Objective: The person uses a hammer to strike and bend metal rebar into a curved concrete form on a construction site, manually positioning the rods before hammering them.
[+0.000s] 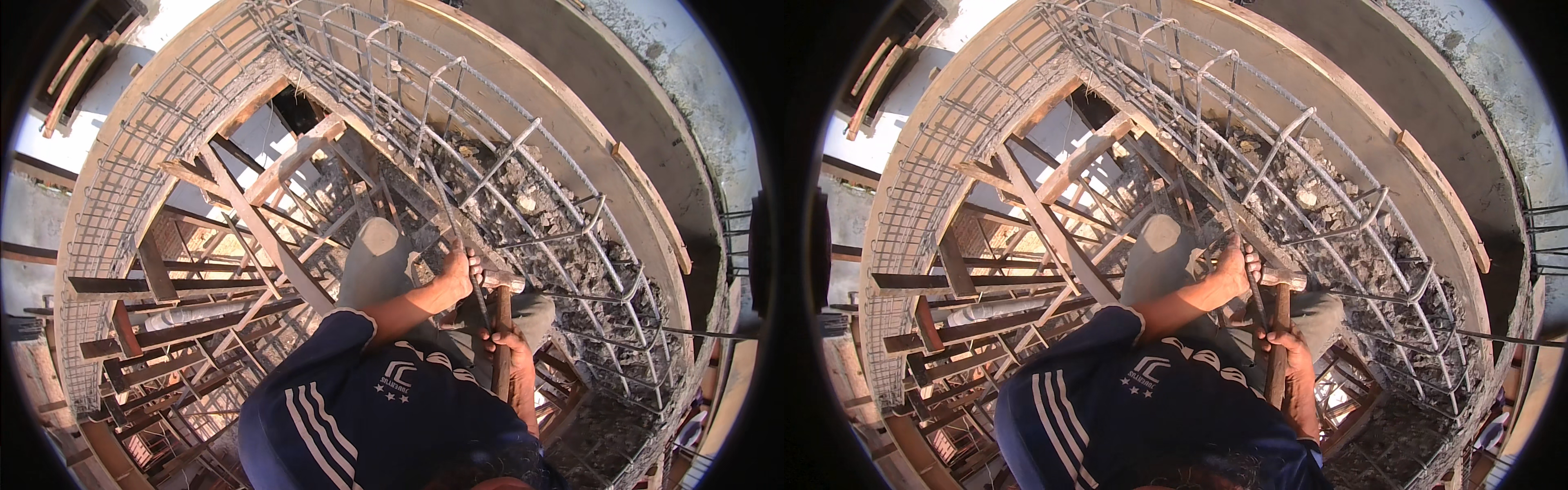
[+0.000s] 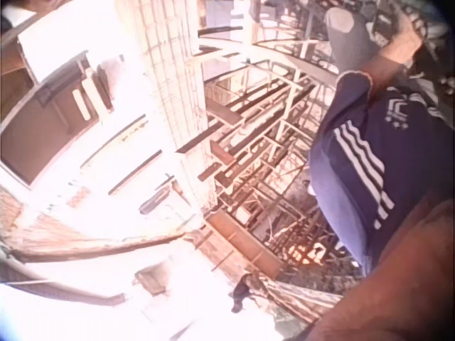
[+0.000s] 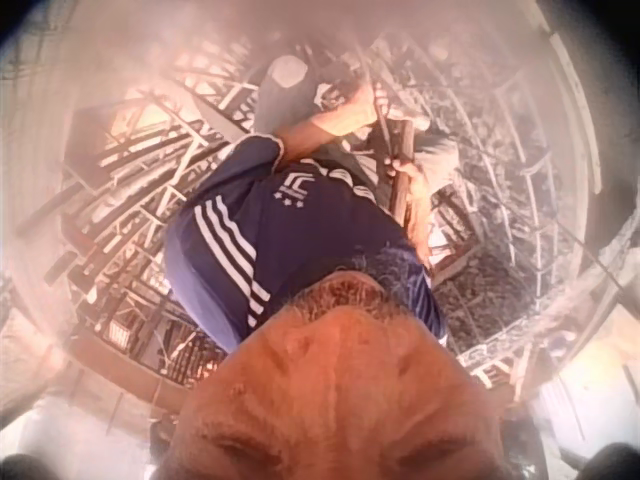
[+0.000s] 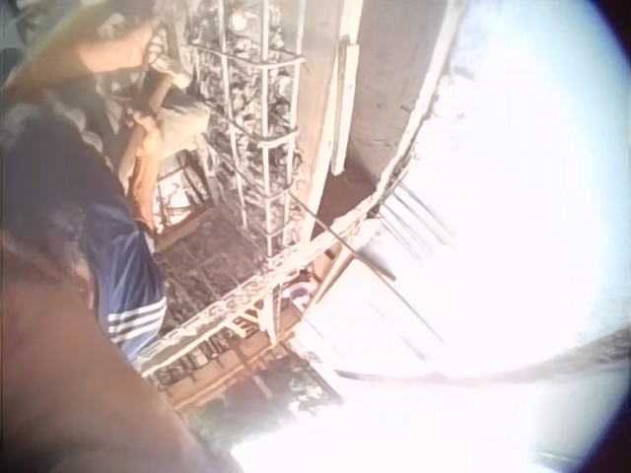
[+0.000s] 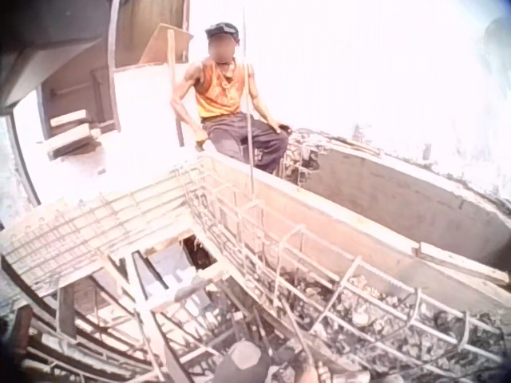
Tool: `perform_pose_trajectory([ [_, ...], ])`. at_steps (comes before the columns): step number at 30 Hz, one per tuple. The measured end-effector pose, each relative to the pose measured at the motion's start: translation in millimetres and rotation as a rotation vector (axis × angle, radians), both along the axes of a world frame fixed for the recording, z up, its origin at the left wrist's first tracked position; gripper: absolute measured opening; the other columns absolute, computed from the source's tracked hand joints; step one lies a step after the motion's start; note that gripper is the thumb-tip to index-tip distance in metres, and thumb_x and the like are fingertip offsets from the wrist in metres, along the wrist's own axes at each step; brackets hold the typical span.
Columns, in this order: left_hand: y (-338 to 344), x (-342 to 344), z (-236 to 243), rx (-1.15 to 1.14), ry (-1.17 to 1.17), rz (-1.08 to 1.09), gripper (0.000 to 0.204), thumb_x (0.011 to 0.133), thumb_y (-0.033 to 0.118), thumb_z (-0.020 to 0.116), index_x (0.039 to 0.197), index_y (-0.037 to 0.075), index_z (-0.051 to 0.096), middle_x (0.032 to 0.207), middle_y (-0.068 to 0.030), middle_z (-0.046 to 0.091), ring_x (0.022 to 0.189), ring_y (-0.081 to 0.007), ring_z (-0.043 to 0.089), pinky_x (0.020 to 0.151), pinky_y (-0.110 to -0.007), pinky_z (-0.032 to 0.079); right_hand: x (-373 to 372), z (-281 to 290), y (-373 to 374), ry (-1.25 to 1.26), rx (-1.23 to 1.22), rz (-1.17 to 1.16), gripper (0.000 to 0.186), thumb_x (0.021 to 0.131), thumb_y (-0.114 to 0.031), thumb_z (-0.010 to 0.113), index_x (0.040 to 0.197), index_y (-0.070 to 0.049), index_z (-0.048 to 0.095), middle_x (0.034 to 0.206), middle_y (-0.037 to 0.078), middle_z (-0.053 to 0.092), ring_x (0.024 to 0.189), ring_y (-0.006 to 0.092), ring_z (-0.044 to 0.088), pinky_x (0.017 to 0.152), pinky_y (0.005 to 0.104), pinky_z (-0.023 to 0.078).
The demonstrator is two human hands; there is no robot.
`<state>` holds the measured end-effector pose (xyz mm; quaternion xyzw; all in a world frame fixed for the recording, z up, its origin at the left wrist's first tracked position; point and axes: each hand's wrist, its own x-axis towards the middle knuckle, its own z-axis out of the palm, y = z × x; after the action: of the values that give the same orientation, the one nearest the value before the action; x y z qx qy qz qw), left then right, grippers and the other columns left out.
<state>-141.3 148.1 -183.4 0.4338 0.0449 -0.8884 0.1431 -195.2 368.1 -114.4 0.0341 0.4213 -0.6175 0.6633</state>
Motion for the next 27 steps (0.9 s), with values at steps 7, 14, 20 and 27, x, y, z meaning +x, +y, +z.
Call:
perform_pose_trajectory([
  [7, 8, 75, 39, -0.086, 0.145, -0.013, 0.055, 0.100, 0.066, 0.030, 0.075, 0.018, 0.042, 0.056, 0.0060, 0.028, 0.045, -0.0110, 0.025, 0.042, -0.028, 0.022, 18, 46, 35, 0.128, 0.111, -0.165, 0.042, 0.071, -0.005, 0.063, 0.110, 0.008, 0.054, 0.111, 0.026, 0.065, 0.081, 0.0280, 0.069, 0.066, 0.0365, 0.059],
  [14, -89, 128, 53, -0.329, -0.136, 0.408, 0.048, 0.103, 0.058, 0.033, 0.081, 0.016, 0.044, 0.060, 0.0047, 0.032, 0.049, -0.0123, 0.033, 0.047, -0.031, 0.031, 8, 7, 78, 0.558, 0.231, 0.235, 0.051, 0.072, -0.002, 0.064, 0.121, 0.006, 0.052, 0.091, 0.014, 0.065, 0.070, 0.0216, 0.067, 0.058, 0.0325, 0.056],
  [20, -200, 174, 1, -0.490, -0.338, 0.452, 0.044, 0.106, 0.051, 0.032, 0.091, 0.012, 0.048, 0.062, 0.0024, 0.037, 0.048, -0.0124, 0.032, 0.044, -0.029, 0.029, -4, -4, 58, 0.439, 0.127, 0.324, 0.077, 0.073, -0.001, 0.066, 0.144, 0.005, 0.036, 0.089, 0.015, 0.066, 0.064, 0.0214, 0.067, 0.056, 0.0305, 0.056],
  [27, -259, 257, -62, -1.337, -1.073, -0.526, 0.043, 0.098, 0.037, 0.051, 0.088, -0.001, 0.068, 0.074, -0.0193, 0.065, 0.071, -0.0395, 0.061, 0.064, -0.048, 0.052, -19, -15, 57, 0.317, 0.190, 0.209, 0.068, 0.074, -0.008, 0.068, 0.133, 0.011, 0.039, 0.085, 0.023, 0.070, 0.055, 0.0241, 0.067, 0.048, 0.0314, 0.057],
])
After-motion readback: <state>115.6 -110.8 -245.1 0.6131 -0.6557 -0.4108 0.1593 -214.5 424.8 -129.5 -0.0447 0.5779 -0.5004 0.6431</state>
